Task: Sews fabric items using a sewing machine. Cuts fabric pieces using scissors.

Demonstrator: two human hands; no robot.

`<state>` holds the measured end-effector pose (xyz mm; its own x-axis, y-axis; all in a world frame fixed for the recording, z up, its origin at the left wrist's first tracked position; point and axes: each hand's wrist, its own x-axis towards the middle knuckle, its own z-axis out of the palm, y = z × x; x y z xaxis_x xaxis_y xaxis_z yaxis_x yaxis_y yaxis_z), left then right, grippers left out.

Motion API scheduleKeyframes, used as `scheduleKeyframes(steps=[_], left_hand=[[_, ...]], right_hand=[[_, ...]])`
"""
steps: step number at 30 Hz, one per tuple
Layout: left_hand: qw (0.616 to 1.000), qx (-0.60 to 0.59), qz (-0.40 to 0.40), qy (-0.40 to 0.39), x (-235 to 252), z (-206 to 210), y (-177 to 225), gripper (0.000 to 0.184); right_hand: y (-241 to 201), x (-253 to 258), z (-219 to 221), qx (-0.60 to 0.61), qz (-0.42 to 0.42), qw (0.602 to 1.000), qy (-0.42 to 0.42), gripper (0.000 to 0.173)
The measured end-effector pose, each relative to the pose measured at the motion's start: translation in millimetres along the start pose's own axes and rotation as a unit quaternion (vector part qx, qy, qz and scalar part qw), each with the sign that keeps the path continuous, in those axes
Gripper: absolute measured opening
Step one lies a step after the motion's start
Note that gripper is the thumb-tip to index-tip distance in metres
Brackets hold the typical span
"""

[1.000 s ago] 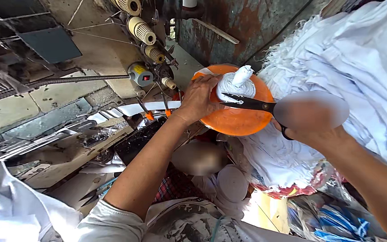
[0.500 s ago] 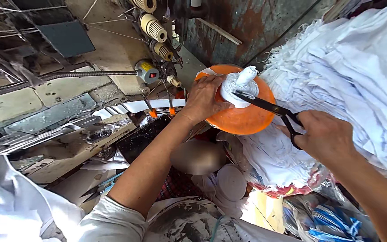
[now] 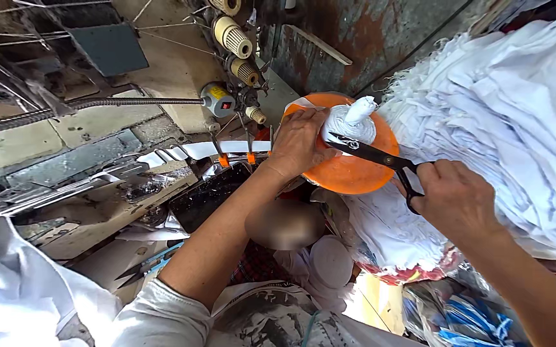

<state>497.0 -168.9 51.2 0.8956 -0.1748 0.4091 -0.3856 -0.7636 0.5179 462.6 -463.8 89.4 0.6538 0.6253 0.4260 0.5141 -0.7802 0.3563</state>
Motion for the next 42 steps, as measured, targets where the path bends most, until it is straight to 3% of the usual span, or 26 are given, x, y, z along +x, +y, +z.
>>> scheduleKeyframes(steps=[9, 20, 24, 28, 31, 36, 42], left_hand=[[1.000, 0.005, -0.001, 0.002, -0.7, 1.3, 1.1, 0.082], [1.000, -0.003, -0.001, -0.011, 2.6, 0.6, -1.5, 0.082], [1.000, -0.004, 0.001, -0.027, 4.1, -1.4, -3.9, 0.083], [0.998, -0.021, 0.009, -0.051, 8.4, -5.2, -7.5, 0.083], [0.998, -0.011, -0.023, -0.058, 5.0, -13.7, 6.8, 0.089], [0.997, 0.020, -0.043, 0.067, -19.3, -10.0, 35.1, 0.055], [0.996, -0.041, -0.066, 0.050, -16.1, -2.4, 24.1, 0.073]], right_hand=[[-19.0, 7.1, -7.0, -0.025, 0.012, 0.999, -0.046, 0.038], [-12.0, 6.0, -4.8, 0.054, -0.003, 0.997, -0.061, 0.023], [4.0, 0.1, 4.9, 0.145, 0.030, 0.987, -0.055, 0.031], [23.2, -19.7, -1.4, 0.207, 0.123, 0.970, -0.026, 0.043], [38.3, -35.6, -4.7, 0.172, 0.124, 0.977, -0.006, 0.054], [51.4, -46.3, -3.9, 0.054, 0.067, 0.996, 0.001, 0.058], [57.0, -28.4, 8.3, 0.015, -0.001, 1.000, 0.001, 0.049]])
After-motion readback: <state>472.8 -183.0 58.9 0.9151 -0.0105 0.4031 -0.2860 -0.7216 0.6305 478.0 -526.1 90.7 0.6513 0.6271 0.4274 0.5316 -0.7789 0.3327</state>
